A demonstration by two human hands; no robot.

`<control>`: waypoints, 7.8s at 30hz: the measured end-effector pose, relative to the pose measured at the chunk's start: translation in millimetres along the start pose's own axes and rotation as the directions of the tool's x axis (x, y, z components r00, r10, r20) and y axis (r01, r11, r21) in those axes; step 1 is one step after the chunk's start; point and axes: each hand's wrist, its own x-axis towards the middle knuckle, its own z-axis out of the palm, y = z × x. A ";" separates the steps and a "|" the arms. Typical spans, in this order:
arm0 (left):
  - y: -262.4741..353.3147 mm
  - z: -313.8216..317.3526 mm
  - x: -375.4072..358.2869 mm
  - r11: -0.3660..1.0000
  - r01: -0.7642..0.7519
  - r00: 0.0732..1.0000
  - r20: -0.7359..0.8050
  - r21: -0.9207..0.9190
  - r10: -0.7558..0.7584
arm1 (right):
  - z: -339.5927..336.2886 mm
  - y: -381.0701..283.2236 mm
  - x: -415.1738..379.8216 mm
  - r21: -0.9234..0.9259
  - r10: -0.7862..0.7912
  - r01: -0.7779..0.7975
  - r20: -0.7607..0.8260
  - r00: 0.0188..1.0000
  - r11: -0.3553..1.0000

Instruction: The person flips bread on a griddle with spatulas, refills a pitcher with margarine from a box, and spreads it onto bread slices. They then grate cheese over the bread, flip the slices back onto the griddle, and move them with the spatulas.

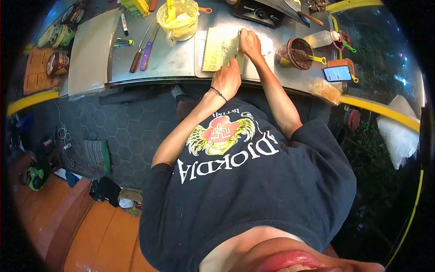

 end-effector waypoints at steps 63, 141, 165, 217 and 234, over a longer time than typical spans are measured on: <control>-53.4 -45.8 -15.9 0.629 0.330 0.888 0.458 -0.703 0.046 | -2.5 66.8 -62.0 0.818 0.329 -0.057 -0.166 0.930 0.573; 99.8 -66.2 329.0 0.939 -0.267 0.941 -0.150 0.217 0.303 | -217.2 36.1 206.1 0.713 0.119 0.006 -0.125 0.985 0.702; 88.1 -86.6 322.0 0.939 -0.248 0.961 -0.059 0.238 0.269 | -241.7 28.6 161.5 -0.093 -0.452 0.452 -0.373 0.811 0.887; 63.5 -92.9 294.6 0.956 -0.245 0.968 -0.021 0.159 0.251 | -243.9 93.8 135.9 0.683 0.176 -0.067 -0.091 0.980 0.727; 58.4 -79.0 299.1 0.946 -0.298 0.954 0.011 0.129 0.300 | -208.6 88.4 154.6 0.833 0.186 -0.033 -0.084 0.979 0.552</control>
